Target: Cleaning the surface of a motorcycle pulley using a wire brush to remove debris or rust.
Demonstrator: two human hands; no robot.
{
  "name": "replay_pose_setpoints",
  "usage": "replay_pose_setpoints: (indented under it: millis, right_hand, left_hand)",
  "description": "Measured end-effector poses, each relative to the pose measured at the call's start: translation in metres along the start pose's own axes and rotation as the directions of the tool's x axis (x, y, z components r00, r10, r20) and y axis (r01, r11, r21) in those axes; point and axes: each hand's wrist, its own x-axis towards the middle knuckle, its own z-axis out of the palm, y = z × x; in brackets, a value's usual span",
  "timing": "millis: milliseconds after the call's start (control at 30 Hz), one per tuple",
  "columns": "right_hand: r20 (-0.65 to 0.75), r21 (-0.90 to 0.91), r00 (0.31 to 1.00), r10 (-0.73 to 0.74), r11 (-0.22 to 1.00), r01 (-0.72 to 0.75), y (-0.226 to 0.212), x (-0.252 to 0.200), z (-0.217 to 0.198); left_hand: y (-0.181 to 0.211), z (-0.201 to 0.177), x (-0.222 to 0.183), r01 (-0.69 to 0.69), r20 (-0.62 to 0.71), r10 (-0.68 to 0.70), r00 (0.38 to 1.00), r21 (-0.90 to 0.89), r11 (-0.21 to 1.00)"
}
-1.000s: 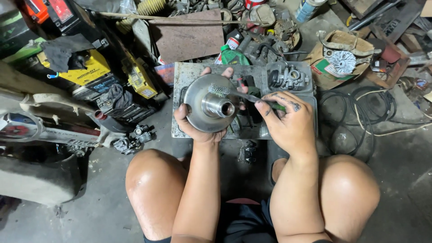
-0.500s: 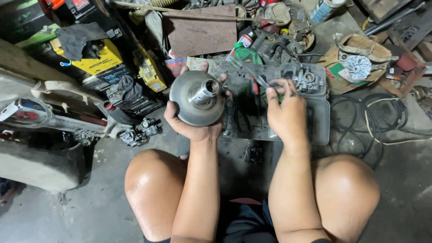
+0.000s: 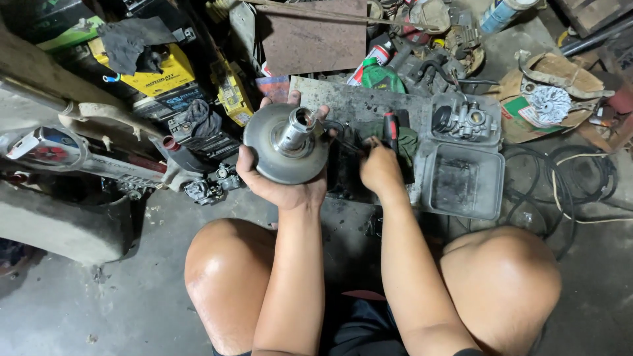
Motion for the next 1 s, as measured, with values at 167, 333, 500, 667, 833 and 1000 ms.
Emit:
replay_pose_setpoints:
  millis: [167,333,500,667,833,1000]
  right_hand:
    - [0.049,-0.050,0.999,-0.016,0.999,0.018,0.002,0.014,0.014]
    - [0.068,-0.028,0.997,-0.034,0.999,0.036,0.006,0.012,0.018]
    - [0.144,-0.013,0.990,-0.001,1.000,0.003,-0.012,-0.001,0.001]
    - [0.166,-0.001,0.986,-0.016,1.000,0.016,-0.005,-0.004,0.007]
    - [0.211,-0.012,0.976,0.047,0.999,-0.046,-0.024,-0.015,-0.005]
    - [0.249,-0.017,0.959,0.132,0.991,-0.132,-0.035,-0.020,-0.013]
  left_hand:
    - [-0.001,0.003,0.000,0.006,0.007,-0.006,1.000,-0.012,1.000]
    - [-0.004,0.001,0.001,0.012,0.008,-0.012,1.000,-0.020,1.000]
    - [-0.009,0.002,0.001,0.007,0.024,-0.008,1.000,0.019,1.000]
    - [-0.011,0.001,0.002,0.021,0.038,-0.021,0.999,0.002,1.000]
    - [-0.013,0.000,0.001,0.025,0.046,-0.026,0.999,0.019,1.000]
    - [-0.016,-0.001,0.001,0.036,0.055,-0.036,0.998,0.005,0.999]
